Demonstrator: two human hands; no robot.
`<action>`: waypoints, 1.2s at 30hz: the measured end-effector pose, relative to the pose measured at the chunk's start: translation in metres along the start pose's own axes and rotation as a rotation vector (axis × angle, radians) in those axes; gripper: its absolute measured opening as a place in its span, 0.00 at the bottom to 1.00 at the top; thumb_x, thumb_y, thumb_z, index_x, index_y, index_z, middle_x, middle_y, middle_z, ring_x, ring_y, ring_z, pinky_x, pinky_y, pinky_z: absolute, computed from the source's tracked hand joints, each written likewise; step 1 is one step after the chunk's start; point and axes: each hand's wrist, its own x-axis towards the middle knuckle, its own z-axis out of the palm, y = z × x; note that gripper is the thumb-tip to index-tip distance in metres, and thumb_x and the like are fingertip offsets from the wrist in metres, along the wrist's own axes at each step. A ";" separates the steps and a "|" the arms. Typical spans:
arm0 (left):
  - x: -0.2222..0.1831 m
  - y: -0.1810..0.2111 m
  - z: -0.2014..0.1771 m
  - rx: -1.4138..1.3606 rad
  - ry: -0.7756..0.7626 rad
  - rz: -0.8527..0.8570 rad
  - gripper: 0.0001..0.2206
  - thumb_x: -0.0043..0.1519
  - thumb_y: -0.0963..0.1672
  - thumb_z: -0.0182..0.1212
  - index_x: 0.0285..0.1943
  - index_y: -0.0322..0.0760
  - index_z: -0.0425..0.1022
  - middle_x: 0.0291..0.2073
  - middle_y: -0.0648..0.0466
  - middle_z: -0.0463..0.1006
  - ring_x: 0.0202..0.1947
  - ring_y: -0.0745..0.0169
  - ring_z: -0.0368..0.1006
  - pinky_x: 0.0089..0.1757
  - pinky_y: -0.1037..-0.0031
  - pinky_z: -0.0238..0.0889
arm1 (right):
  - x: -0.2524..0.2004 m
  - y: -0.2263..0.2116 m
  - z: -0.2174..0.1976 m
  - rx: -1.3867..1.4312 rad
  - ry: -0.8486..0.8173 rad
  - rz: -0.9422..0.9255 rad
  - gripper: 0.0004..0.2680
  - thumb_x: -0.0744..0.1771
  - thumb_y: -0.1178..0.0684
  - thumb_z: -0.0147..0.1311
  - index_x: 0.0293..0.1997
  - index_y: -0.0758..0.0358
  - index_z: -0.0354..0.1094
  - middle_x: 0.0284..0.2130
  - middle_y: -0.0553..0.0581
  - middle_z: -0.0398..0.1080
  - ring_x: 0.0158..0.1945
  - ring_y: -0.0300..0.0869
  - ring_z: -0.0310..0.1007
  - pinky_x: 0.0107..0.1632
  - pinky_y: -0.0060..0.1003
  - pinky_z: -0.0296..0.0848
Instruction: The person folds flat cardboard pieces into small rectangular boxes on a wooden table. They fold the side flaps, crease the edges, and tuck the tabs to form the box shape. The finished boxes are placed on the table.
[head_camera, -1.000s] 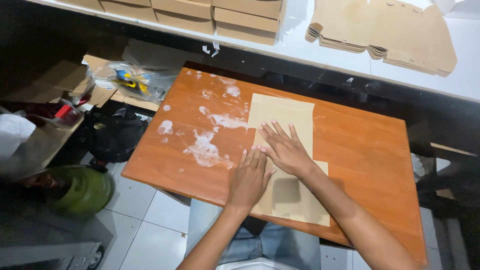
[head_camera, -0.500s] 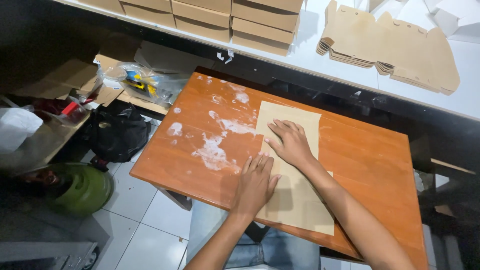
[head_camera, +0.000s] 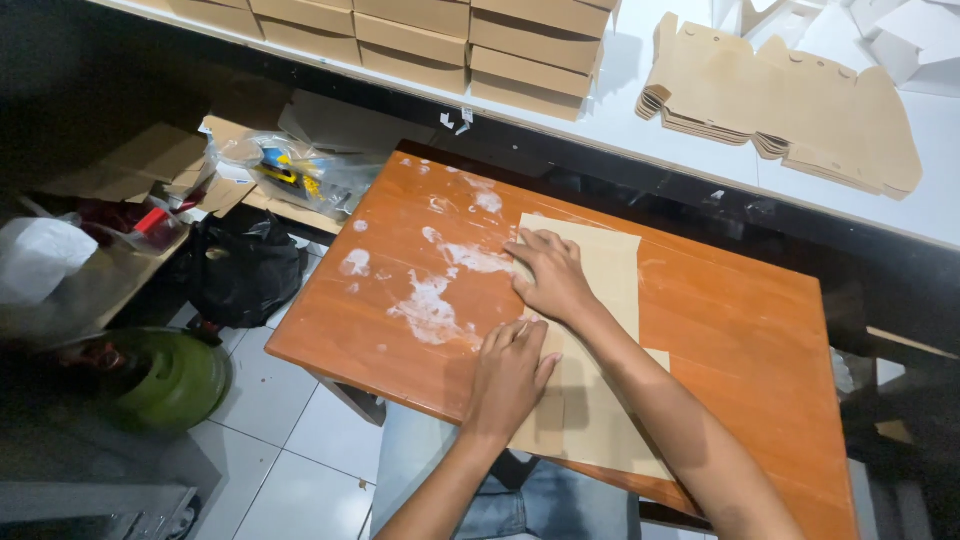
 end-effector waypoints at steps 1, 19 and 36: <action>0.000 0.001 -0.002 -0.018 0.007 -0.002 0.20 0.66 0.51 0.59 0.62 0.39 0.70 0.51 0.46 0.82 0.62 0.51 0.71 0.62 0.60 0.56 | -0.001 -0.001 -0.002 0.025 -0.044 -0.046 0.21 0.64 0.45 0.57 0.66 0.44 0.68 0.67 0.56 0.65 0.71 0.51 0.57 0.68 0.62 0.50; 0.000 0.016 -0.029 -0.081 -0.008 -0.029 0.16 0.66 0.48 0.60 0.59 0.35 0.73 0.53 0.43 0.81 0.63 0.47 0.71 0.63 0.55 0.56 | 0.021 0.015 -0.006 -0.259 -0.065 -0.380 0.08 0.62 0.52 0.53 0.44 0.50 0.71 0.41 0.51 0.66 0.54 0.45 0.66 0.58 0.44 0.63; 0.027 0.025 -0.064 -0.454 -0.008 -0.330 0.36 0.63 0.46 0.62 0.78 0.28 0.49 0.72 0.28 0.57 0.73 0.27 0.45 0.66 0.40 0.38 | 0.015 0.082 0.015 0.394 0.379 -0.005 0.09 0.68 0.54 0.59 0.52 0.40 0.76 0.37 0.43 0.73 0.48 0.41 0.69 0.60 0.41 0.59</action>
